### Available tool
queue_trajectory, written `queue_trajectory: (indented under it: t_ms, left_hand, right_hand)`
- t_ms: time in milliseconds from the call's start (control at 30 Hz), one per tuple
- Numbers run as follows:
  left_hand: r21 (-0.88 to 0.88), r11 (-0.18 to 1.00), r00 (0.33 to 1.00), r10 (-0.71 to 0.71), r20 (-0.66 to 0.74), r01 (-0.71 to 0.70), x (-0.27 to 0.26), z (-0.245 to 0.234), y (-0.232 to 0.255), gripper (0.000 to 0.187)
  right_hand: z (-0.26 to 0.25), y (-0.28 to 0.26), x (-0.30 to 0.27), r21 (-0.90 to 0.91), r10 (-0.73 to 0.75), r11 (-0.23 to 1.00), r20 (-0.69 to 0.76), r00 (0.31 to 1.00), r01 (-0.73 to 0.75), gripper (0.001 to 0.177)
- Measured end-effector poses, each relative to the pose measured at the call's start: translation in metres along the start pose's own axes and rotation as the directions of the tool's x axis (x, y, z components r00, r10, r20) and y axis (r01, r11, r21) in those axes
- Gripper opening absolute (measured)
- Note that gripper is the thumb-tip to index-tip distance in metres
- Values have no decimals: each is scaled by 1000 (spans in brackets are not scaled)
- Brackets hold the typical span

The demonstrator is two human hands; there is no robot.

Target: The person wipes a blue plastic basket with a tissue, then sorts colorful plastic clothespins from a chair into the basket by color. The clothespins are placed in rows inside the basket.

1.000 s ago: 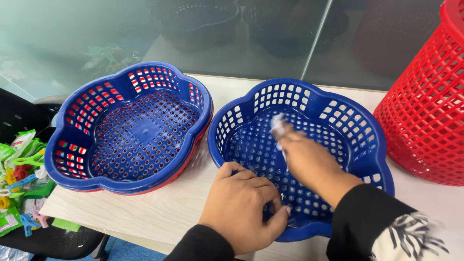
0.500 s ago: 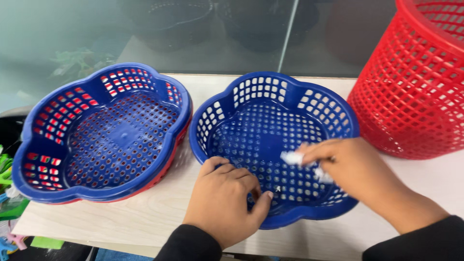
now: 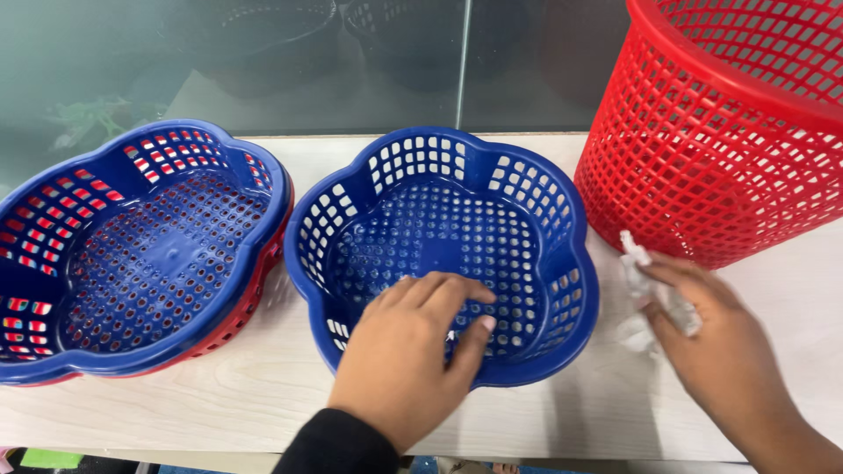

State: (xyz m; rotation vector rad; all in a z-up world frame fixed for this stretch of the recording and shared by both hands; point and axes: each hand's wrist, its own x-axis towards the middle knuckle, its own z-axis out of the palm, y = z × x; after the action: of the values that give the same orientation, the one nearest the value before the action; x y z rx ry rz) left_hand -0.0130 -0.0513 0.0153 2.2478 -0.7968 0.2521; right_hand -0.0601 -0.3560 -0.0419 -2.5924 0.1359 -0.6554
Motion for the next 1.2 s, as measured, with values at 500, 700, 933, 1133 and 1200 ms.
queue_trajectory:
  t_ms: [500,700,933,1133,1200]
  left_hand:
    - [183,983,981,20,-194,16,1,36,32,19]
    - [188,965,933,-112,-343,185,-32,27,46,27]
    - [271,841,767,-235,-597,468,-87,3,65,35]
    - [29,877,668,-343,-660,480,-128,-31,48,43]
    - [-66,893,664,-378,-645,445,-143,-46,40,41]
  right_hand:
    - [-33,-37,21,383,121,910,126,985,-161,24]
    - [-26,-63,34,389,-355,857,-29,935,337,15]
    - [-19,-112,46,323,-448,855,66,892,405,15]
    - [-10,-162,25,335,-576,772,9,818,540,17]
    - [-3,-184,10,392,-567,754,-17,824,527,13]
